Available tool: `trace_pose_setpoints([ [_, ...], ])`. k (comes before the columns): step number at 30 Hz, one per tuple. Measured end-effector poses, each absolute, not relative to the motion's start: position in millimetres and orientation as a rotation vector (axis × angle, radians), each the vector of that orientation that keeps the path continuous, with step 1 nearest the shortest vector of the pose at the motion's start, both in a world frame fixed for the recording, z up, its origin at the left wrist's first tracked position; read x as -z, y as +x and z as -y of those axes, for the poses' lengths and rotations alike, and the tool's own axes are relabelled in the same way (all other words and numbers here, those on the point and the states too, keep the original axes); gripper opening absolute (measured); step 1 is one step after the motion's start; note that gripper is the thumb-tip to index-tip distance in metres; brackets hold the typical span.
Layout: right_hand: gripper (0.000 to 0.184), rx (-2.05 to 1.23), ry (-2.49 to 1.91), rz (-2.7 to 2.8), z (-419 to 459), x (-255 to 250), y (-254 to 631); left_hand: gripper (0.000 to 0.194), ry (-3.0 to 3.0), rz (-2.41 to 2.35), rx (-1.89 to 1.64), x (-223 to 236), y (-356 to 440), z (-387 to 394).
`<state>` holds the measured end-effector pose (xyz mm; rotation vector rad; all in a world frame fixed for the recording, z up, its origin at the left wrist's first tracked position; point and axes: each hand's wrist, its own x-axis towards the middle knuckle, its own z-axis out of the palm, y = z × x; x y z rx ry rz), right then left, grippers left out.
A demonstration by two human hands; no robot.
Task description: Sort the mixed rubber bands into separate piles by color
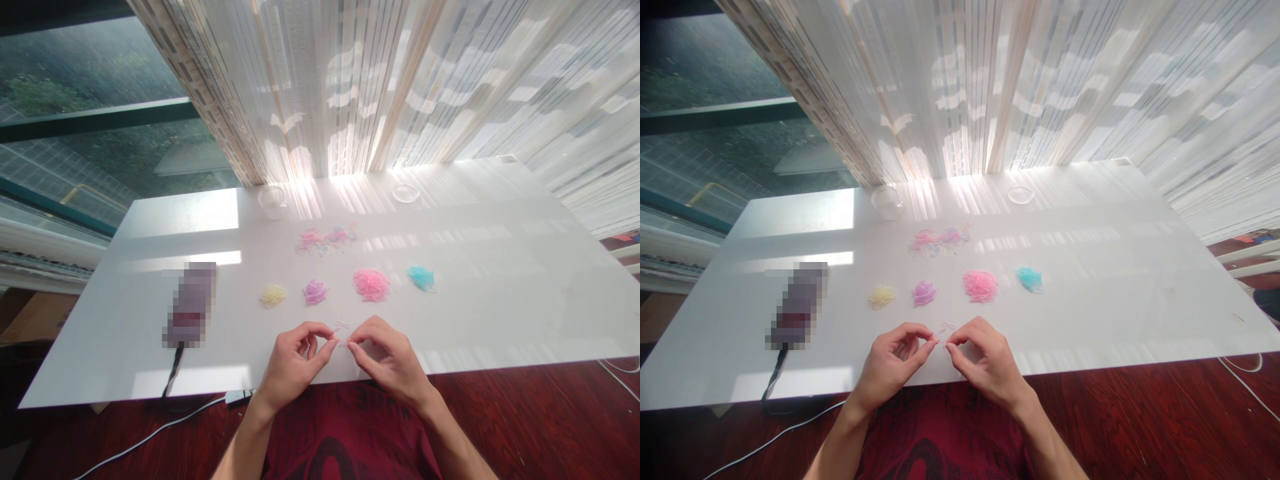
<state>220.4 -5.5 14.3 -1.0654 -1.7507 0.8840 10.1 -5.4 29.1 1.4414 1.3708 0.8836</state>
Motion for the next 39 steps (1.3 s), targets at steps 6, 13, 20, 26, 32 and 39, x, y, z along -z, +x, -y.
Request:
trace_pose_setpoints([
  [6,0.007,-0.888,-1.061,1.745,5.5,-13.9,220.2,0.02,1.414,-1.384,-0.885,-28.9,10.5,5.7],
  [13,0.006,-0.882,-1.061,1.743,5.6,-13.3,220.9,0.022,1.4,-1.377,-0.866,-28.6,10.7,5.0],
  [20,0.006,-0.876,-1.062,1.748,5.7,-14.0,221.0,0.019,1.392,-1.369,-0.871,-30.9,10.8,5.3],
  [26,0.008,-0.873,-1.049,1.751,5.3,-14.6,221.0,0.017,1.405,-1.366,-0.88,-31.2,10.9,5.6],
  [32,0.009,-0.88,-1.049,1.738,5.5,-14.6,220.8,0.019,1.404,-1.346,-0.869,-29.2,11.8,5.8],
  [39,0.008,-0.875,-1.055,1.74,5.2,-14.0,221.2,0.016,1.414,-1.328,-0.903,-32.5,12.5,5.4],
])
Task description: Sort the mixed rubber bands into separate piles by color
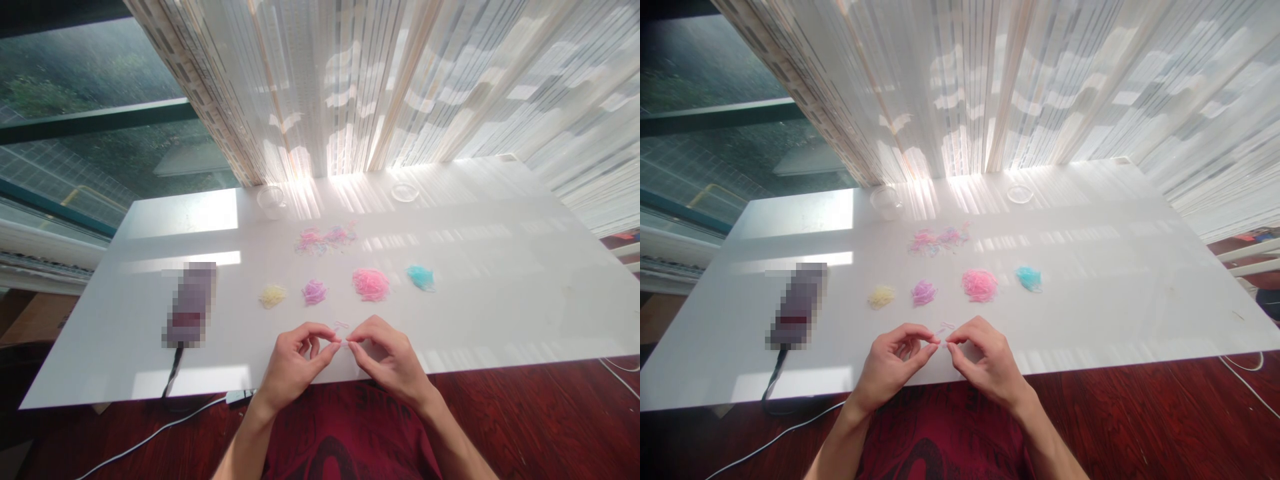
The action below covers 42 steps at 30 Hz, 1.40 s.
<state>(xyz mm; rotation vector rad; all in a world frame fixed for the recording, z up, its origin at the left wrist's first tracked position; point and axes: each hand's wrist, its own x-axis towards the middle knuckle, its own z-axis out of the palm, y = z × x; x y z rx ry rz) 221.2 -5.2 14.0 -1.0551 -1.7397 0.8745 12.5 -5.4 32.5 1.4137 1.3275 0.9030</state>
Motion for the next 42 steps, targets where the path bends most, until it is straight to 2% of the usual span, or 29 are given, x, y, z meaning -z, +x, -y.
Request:
trace_pose_setpoints([
  [10,0.008,-0.876,-1.04,1.736,6.1,-14.4,221.6,0.009,1.411,-1.3,-0.954,-34.6,14.5,5.2],
  [18,0.002,-0.875,-1.028,1.737,6.2,-11.7,221.9,0.01,1.406,-1.307,-0.968,-34.3,15.2,5.8],
  [42,0.008,-0.912,-1.06,1.703,5.1,-14.7,222.3,0.013,1.402,-1.338,-0.946,-33.7,13.6,3.0],
])
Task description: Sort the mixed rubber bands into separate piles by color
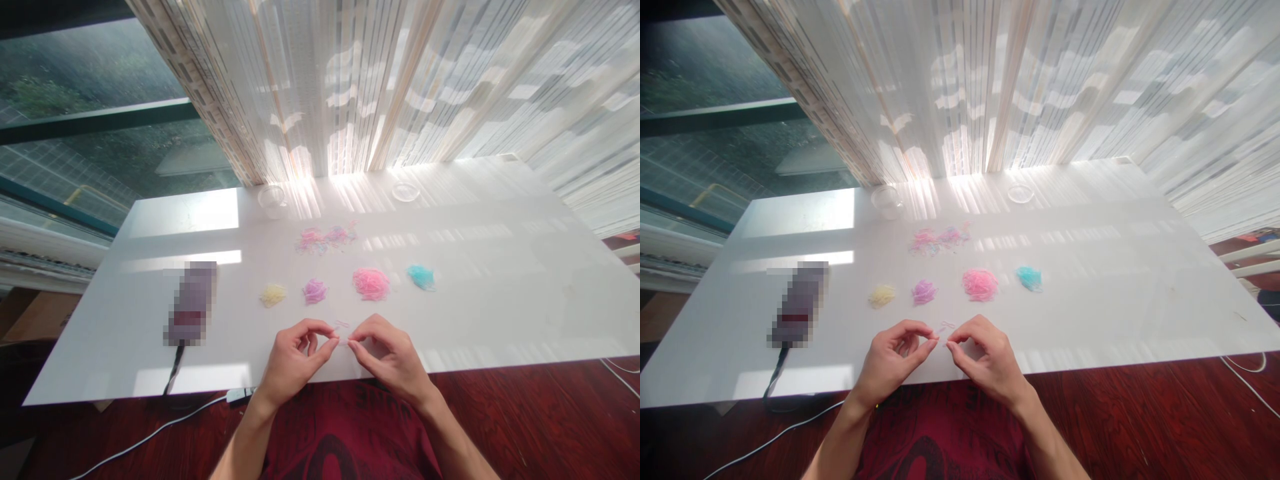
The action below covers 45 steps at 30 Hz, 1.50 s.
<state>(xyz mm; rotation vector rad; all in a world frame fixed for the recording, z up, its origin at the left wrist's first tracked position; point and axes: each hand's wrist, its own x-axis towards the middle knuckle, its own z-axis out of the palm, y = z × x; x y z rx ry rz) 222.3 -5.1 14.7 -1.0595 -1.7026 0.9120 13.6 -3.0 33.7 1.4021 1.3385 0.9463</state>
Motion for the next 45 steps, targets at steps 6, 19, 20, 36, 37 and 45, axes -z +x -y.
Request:
trace_pose_setpoints([
  [6,0.009,-0.909,-1.072,1.697,5.4,-14.7,222.4,0.012,1.405,-1.342,-0.948,-33.8,13.2,2.3],
  [19,0.009,-0.911,-1.073,1.693,5.5,-14.8,222.4,0.014,1.392,-1.349,-0.93,-32.1,13.0,4.2],
  [20,0.009,-0.912,-1.075,1.696,5.5,-15.1,222.3,0.015,1.392,-1.355,-0.926,-31.2,12.5,4.3],
  [36,0.013,-0.812,-1.277,1.607,1.6,-19.6,227.6,0.018,1.541,-1.337,-0.92,-32.1,9.2,3.8],
  [37,0.015,-0.768,-1.349,1.562,-1.3,-20.6,231.1,0.016,1.573,-1.342,-0.924,-31.5,8.5,4.0],
  [45,0.041,-0.562,-1.716,1.312,-31.0,-22.5,258.7,0.01,2.051,-1.31,-0.888,-24.8,6.3,6.0],
])
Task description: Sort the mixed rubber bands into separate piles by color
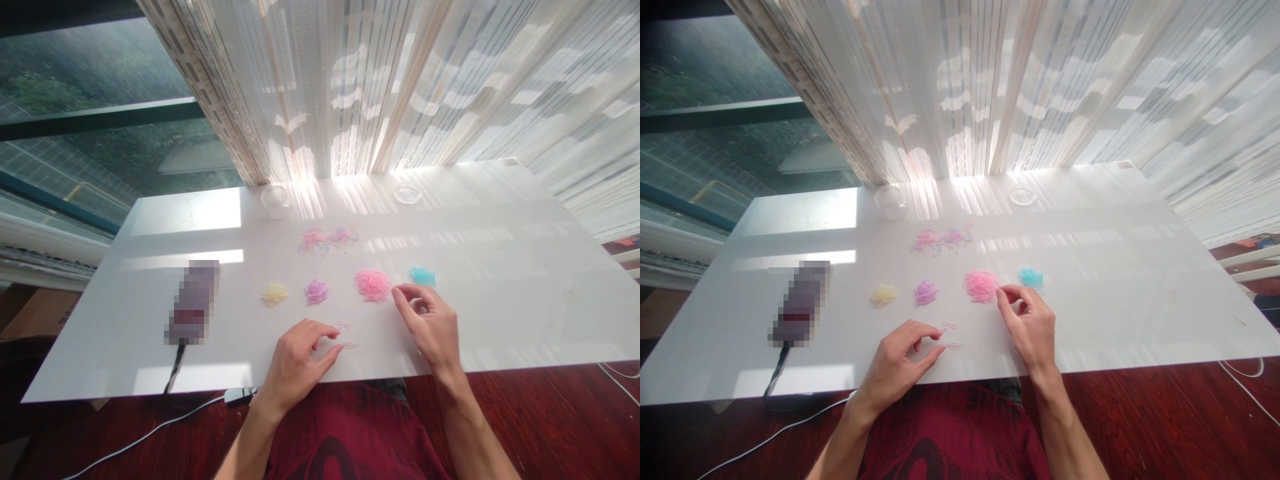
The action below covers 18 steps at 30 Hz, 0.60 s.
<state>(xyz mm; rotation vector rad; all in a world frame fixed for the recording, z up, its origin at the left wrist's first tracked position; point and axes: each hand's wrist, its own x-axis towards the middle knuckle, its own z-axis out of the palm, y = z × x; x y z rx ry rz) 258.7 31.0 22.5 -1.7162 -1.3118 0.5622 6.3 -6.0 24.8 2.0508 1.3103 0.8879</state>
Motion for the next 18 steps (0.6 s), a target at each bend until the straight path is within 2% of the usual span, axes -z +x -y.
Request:
trace_pose_setpoints([
  [9,0.044,-0.483,-1.809,1.228,-43.2,-16.4,253.3,0.019,2.261,-1.306,-0.747,-21.2,3.5,4.5],
  [18,0.046,-0.495,-1.823,1.355,-43.8,-9.5,253.7,0.01,2.249,-1.313,-0.756,-17.5,3.7,3.2],
])
